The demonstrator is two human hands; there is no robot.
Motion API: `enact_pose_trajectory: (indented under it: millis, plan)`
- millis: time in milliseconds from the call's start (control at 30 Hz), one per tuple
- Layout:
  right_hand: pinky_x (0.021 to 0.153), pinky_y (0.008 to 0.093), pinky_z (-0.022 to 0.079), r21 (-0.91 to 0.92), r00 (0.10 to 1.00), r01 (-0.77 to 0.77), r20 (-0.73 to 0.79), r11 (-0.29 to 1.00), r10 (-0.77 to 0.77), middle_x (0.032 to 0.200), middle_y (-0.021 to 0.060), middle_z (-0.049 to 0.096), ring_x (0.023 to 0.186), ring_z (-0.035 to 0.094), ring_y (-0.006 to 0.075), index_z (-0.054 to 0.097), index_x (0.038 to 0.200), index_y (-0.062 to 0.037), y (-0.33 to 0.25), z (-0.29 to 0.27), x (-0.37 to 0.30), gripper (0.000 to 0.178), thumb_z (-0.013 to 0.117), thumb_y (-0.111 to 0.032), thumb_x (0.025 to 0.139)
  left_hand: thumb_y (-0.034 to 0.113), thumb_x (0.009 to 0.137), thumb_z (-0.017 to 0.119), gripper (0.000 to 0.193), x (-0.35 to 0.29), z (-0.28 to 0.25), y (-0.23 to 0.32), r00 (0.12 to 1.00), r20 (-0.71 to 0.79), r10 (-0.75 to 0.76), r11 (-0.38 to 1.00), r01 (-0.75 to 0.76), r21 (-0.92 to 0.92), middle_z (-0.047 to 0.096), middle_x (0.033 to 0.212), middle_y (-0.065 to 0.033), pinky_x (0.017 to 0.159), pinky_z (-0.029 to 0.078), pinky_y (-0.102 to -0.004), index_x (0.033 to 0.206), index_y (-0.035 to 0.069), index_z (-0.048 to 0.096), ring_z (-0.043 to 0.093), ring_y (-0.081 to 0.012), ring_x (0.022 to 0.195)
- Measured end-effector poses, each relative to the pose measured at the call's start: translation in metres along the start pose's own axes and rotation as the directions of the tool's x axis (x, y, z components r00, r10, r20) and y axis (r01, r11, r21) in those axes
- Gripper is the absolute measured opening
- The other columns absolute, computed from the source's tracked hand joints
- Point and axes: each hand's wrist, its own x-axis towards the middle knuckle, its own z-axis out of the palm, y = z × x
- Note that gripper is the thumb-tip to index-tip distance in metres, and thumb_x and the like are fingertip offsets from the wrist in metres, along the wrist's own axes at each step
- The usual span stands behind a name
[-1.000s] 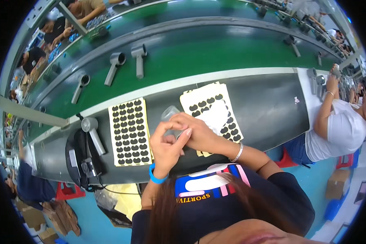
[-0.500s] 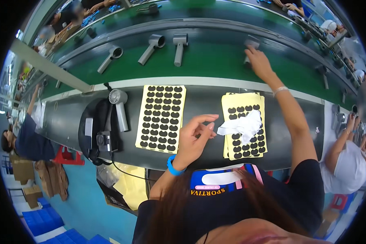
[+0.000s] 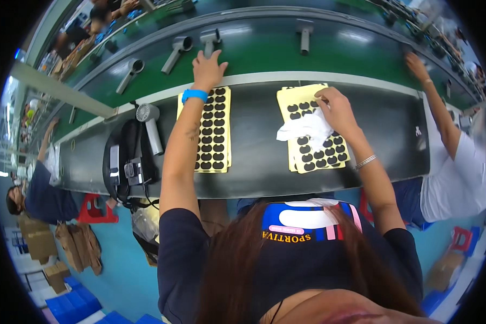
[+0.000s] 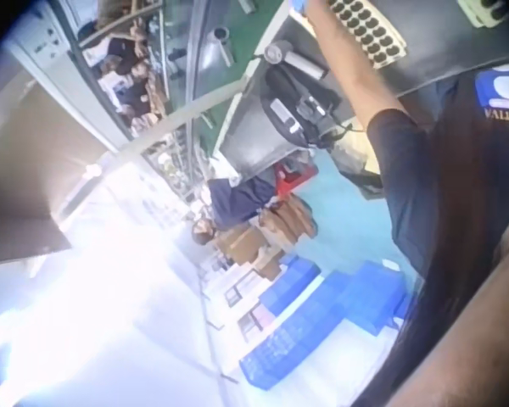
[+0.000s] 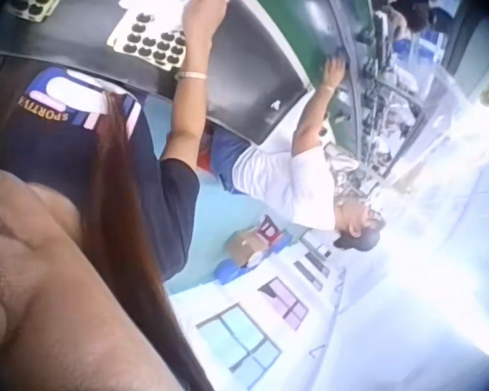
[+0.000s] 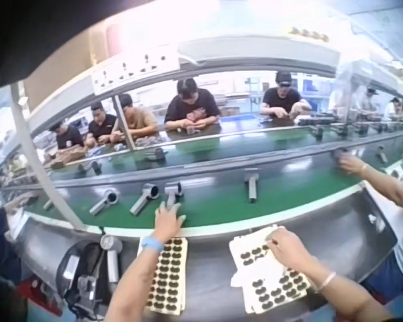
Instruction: Assembling electronics components by manually applying adhesive pads to cylindrical bases on an assembly line.
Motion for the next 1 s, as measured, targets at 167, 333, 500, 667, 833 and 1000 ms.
enact_pose_trajectory:
  millis: [167,333,500,667,833,1000]
  plan:
    - [0.076,0.0429,0.048,-0.072,0.970,-0.127,-0.218,0.989,0.109,0.092,0.0164,0.058,0.086,0.059,0.0358,0.062,0.096,0.0000,0.030,-0.011,-0.015,0.016,0.061,-0.006,0.081,0.021,0.083,0.062,0.033,0.034,0.019,-0.003,0.981,0.133,-0.144,0.988,0.150,-0.032,0.045,0.117,-0.0245,0.084,0.046,-0.0507,0.116,0.013,0.059,0.052,-0.0461,0.101]
    - [0.071,0.0386,0.048,-0.009,0.972,-0.184,-0.152,0.983,0.180,0.086,0.0167,0.057,0.078,0.060,0.0325,0.063,0.087,-0.0015,0.041,0.005,-0.015,0.012,0.065,-0.003,0.075,0.001,0.079,0.055,0.035,0.015,0.023,-0.028,0.985,0.049,-0.167,0.981,0.171,-0.096,0.052,0.105,-0.0217,0.082,0.047,-0.0480,0.112,0.012,0.061,0.054,-0.0421,0.095]
    - [0.067,0.0319,0.048,0.201,0.940,-0.288,-0.129,0.937,0.316,0.078,0.0124,0.057,0.071,0.060,0.0238,0.060,0.083,0.0001,0.037,0.003,-0.014,0.009,0.066,0.000,0.075,0.000,0.081,0.052,0.034,0.018,0.001,-0.035,0.977,-0.091,-0.195,0.975,0.183,-0.128,0.055,0.102,-0.0206,0.080,0.046,-0.0473,0.111,0.013,0.061,0.055,-0.0404,0.093]
    - [0.069,0.0344,0.049,0.154,0.947,-0.301,-0.067,0.941,0.314,0.083,0.0136,0.057,0.075,0.061,0.0256,0.057,0.087,-0.0009,0.047,0.002,-0.013,0.016,0.067,-0.001,0.075,0.003,0.086,0.055,0.035,0.034,-0.084,0.013,0.949,-0.264,-0.171,0.933,0.070,-0.354,0.061,0.101,-0.0143,0.069,0.047,-0.0343,0.121,0.010,0.055,0.058,-0.0225,0.077]
    - [0.069,0.0323,0.050,0.121,0.940,-0.328,-0.057,0.937,0.337,0.087,0.0108,0.059,0.076,0.062,0.0211,0.051,0.091,-0.0011,0.052,-0.005,-0.013,0.014,0.061,-0.002,0.082,0.006,0.090,0.056,0.037,0.004,-0.140,0.081,0.972,-0.107,-0.209,0.686,0.067,-0.725,0.063,0.105,-0.0089,0.060,0.044,-0.0203,0.127,0.006,0.050,0.054,-0.0060,0.071]
    - [0.067,0.0248,0.048,0.565,0.947,-0.317,0.150,0.762,0.283,0.092,0.0039,0.059,0.079,0.057,0.0087,0.051,0.090,-0.0041,0.047,-0.036,-0.008,0.004,0.055,-0.006,0.091,-0.001,0.089,0.056,0.047,-0.034,-0.153,0.125,0.996,0.026,-0.083,0.408,0.057,-0.911,0.060,0.114,-0.0152,0.064,0.046,-0.0202,0.133,0.001,0.038,0.057,-0.0085,0.078]
